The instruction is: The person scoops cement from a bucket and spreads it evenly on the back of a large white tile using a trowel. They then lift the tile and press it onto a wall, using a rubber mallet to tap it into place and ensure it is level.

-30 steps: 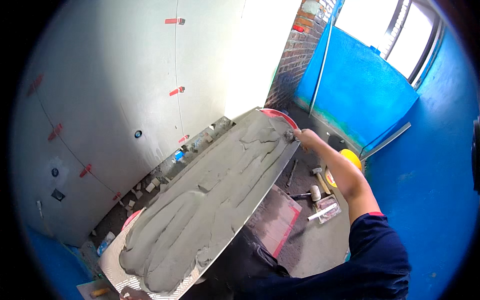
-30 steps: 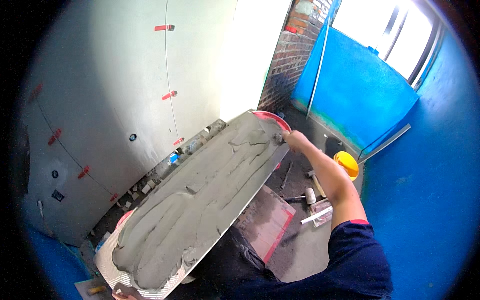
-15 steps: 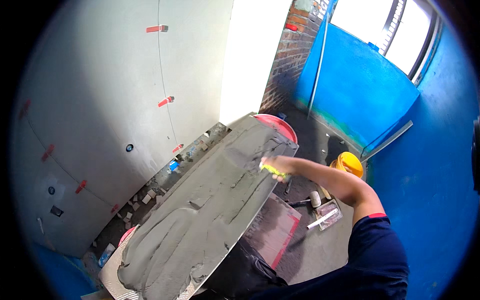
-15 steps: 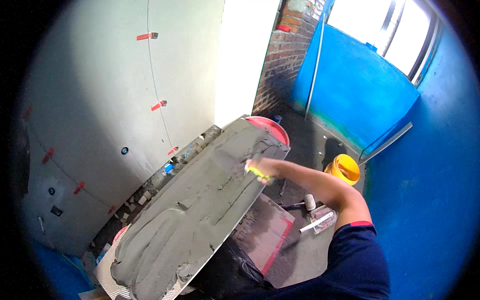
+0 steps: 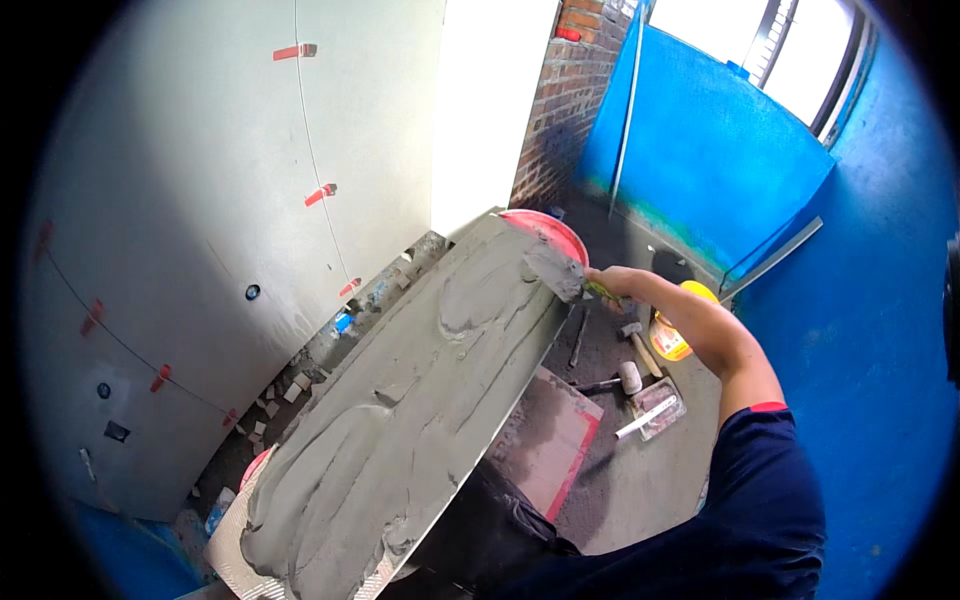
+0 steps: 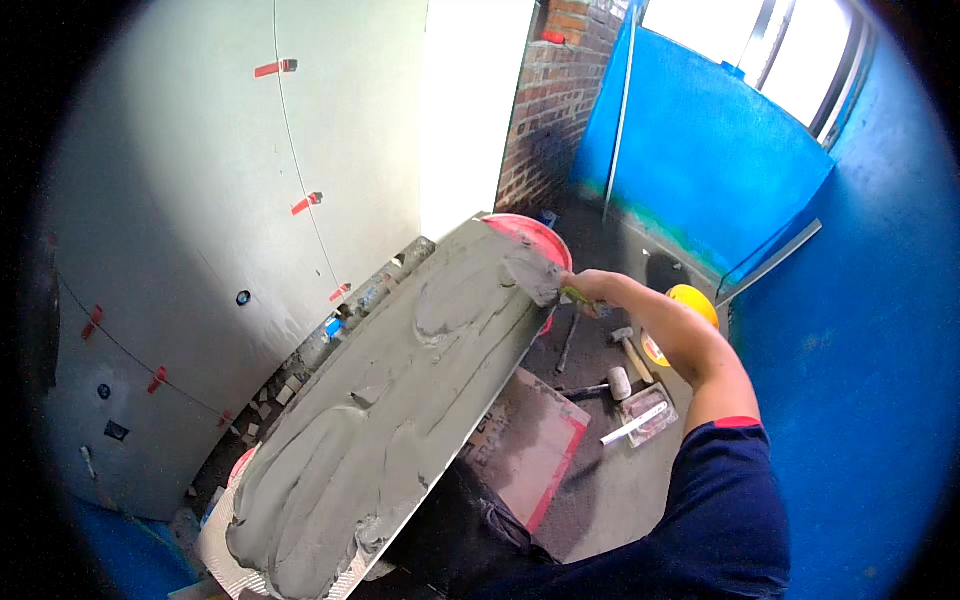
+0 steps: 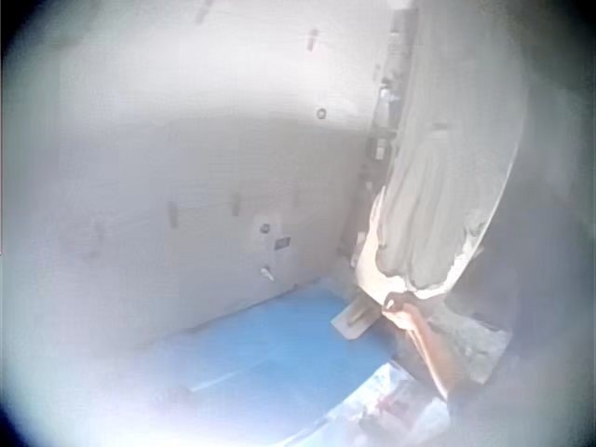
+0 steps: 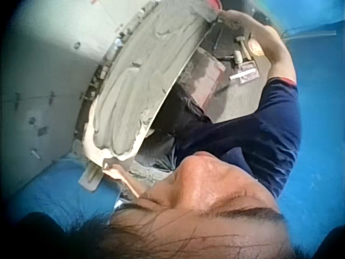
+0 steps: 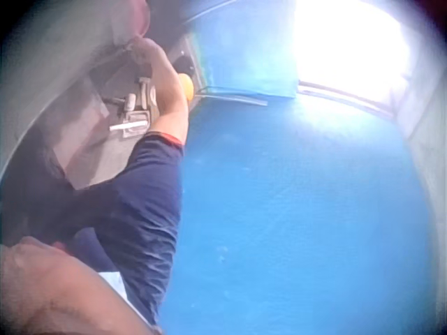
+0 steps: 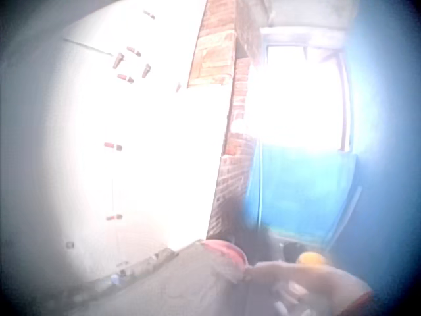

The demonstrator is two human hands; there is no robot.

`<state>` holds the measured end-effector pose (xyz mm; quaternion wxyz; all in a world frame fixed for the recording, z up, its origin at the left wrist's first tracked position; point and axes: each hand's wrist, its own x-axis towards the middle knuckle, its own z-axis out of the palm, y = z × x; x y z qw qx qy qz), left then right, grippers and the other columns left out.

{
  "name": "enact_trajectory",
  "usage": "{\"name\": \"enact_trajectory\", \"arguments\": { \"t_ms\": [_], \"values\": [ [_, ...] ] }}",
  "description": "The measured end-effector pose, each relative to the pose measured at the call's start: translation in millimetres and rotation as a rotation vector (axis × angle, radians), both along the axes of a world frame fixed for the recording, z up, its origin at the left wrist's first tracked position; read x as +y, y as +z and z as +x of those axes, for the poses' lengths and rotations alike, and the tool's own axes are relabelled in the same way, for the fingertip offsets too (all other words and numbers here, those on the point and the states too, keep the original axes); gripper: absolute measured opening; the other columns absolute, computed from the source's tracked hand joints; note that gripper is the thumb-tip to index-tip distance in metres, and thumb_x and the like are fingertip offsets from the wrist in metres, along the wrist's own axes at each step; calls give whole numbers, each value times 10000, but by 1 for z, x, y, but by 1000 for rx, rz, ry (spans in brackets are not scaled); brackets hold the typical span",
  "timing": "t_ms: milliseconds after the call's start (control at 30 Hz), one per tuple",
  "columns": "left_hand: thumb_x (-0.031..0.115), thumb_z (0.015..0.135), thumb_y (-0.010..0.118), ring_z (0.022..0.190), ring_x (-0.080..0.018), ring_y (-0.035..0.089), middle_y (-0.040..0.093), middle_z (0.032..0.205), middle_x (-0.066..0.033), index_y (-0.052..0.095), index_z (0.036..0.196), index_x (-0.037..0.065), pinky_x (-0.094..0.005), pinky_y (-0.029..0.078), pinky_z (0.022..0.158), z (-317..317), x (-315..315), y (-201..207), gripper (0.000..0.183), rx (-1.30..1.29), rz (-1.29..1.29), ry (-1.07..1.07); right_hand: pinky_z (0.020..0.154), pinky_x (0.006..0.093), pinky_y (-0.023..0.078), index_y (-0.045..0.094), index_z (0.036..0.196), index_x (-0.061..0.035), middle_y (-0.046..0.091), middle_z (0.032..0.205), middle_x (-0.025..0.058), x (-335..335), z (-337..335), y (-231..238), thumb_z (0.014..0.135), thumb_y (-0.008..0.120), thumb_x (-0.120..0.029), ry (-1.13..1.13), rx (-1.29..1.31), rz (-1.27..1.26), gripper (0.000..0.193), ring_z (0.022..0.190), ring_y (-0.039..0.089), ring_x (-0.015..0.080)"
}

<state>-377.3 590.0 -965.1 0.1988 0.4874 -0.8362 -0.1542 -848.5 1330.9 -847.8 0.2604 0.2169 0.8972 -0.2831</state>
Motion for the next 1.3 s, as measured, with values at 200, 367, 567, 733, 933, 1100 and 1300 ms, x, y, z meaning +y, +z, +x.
{"name": "enact_trajectory", "arguments": {
  "t_ms": [200, 367, 567, 733, 933, 1100, 1300],
  "values": [
    [271, 902, 532, 963, -481, 594, 618, 1063, -287, 540, 1163, -14, -549, 488, 833, 45, -64, -62, 387, 323, 98, -76, 590, 387, 481, 655, 1019, -1, 663, 813, 132, -106, 73, 11, 941, 420, -669, 250, -153, -45, 713, 642, 620, 229],
    [249, 912, 525, 974, -461, 606, 620, 1101, -288, 542, 1184, -24, -534, 488, 841, 25, -45, -36, 385, -22, 33, -18, 888, 491, 508, 625, 1213, -70, 671, 1108, 230, -111, 109, 32, 936, 445, -644, 563, 55, 441, 662, 1066, 636, 403],
    [225, 894, 502, 1022, -481, 578, 610, 1115, -287, 561, 1151, -8, -539, 466, 894, -6, 12, 10, 352, -7, 14, -21, 709, 445, 553, 699, 862, 38, 681, 718, 201, -7, 31, 24, 967, 386, -587, 231, 152, 540, 706, 726, 704, 343],
    [172, 967, 401, 1234, -443, 486, 478, 1376, -281, 411, 1388, -40, -461, 422, 1003, 26, -57, -80, 471, 12, -35, -108, 486, 382, 480, 695, 876, -6, 616, 626, 111, -3, 50, 7, 966, 416, -621, 59, -26, 174, 681, 518, 607, 245],
    [134, 968, 396, 1256, -430, 473, 499, 1355, -261, 395, 1405, 13, -466, 411, 1011, 23, -40, -58, 453, 0, 37, 30, 508, 414, 491, 612, 1169, -42, 600, 795, 73, -130, 200, -20, 996, 428, -556, -29, -148, -169, 573, 573, 596, 218],
    [103, 981, 395, 1159, -456, 530, 513, 1318, -254, 399, 1377, 38, -493, 470, 909, 24, -38, -50, 402, -25, -39, 32, 481, 311, 445, 547, 1114, -23, 563, 709, 24, -285, 310, 3, 1040, 431, -404, 483, -269, -467, 405, 538, 538, 120],
    [99, 984, 410, 1117, -449, 556, 530, 1295, -243, 408, 1368, 57, -491, 487, 859, 31, -42, -58, 386, 50, -76, -22, 650, 521, 520, 539, 1106, -36, 671, 804, 252, -294, 292, 6, 965, 481, -529, 1142, 81, 214, 516, 765, 672, 437]
  ]
}}
